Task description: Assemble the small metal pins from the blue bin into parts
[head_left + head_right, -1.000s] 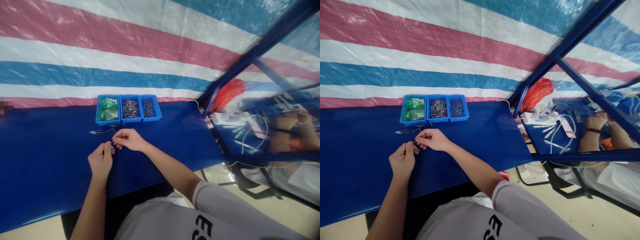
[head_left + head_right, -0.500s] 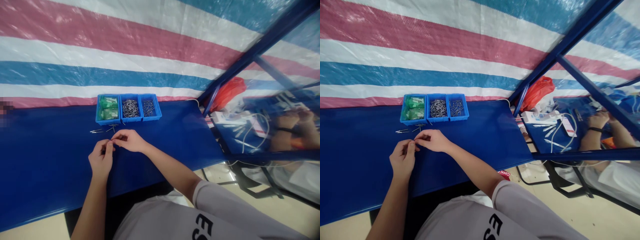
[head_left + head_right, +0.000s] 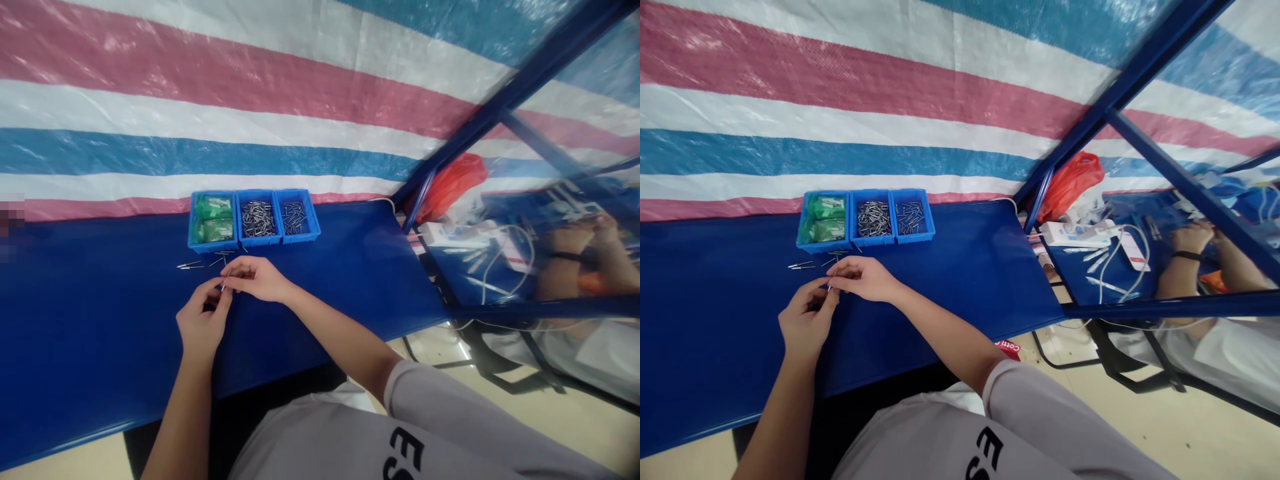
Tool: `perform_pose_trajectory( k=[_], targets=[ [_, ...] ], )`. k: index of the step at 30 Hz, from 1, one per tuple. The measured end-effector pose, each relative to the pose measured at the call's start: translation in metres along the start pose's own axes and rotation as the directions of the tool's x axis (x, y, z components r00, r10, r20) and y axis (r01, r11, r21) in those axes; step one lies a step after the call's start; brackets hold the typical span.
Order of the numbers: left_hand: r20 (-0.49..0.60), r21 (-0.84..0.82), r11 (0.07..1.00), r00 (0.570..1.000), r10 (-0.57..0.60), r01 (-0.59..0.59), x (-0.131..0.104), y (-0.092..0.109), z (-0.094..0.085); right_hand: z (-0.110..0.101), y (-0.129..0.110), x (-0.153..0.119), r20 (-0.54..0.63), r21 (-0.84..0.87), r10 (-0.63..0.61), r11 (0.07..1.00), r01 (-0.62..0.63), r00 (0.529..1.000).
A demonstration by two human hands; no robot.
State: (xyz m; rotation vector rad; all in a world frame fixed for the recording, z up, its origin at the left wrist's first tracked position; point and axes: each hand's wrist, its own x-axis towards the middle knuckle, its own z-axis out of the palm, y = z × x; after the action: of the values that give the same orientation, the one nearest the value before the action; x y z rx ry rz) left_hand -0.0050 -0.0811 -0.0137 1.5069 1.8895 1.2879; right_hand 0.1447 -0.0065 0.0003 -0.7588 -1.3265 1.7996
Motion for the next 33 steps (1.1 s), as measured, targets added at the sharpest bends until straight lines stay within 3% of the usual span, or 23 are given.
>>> perform_pose_trajectory(
  k=[8,22,33],
  targets=[
    [-0.036,0.024,0.998,0.998,-0.058,0.059,0.001,0.004,-0.002,0.001,0.001,0.000,-0.091,-0.031,0.052,0.998,-0.055,0.995],
    [0.010,-0.010,0.997,0.997,-0.074,0.074,0.000,-0.005,-0.003,0.003,-0.013,-0.004,-0.094,-0.202,0.146,0.966,-0.163,0.985],
    [0.040,-0.005,0.998,0.997,-0.067,0.067,0.000,-0.006,-0.002,0.004,-0.016,-0.005,-0.117,-0.195,0.155,0.965,-0.176,0.981]
  ],
)
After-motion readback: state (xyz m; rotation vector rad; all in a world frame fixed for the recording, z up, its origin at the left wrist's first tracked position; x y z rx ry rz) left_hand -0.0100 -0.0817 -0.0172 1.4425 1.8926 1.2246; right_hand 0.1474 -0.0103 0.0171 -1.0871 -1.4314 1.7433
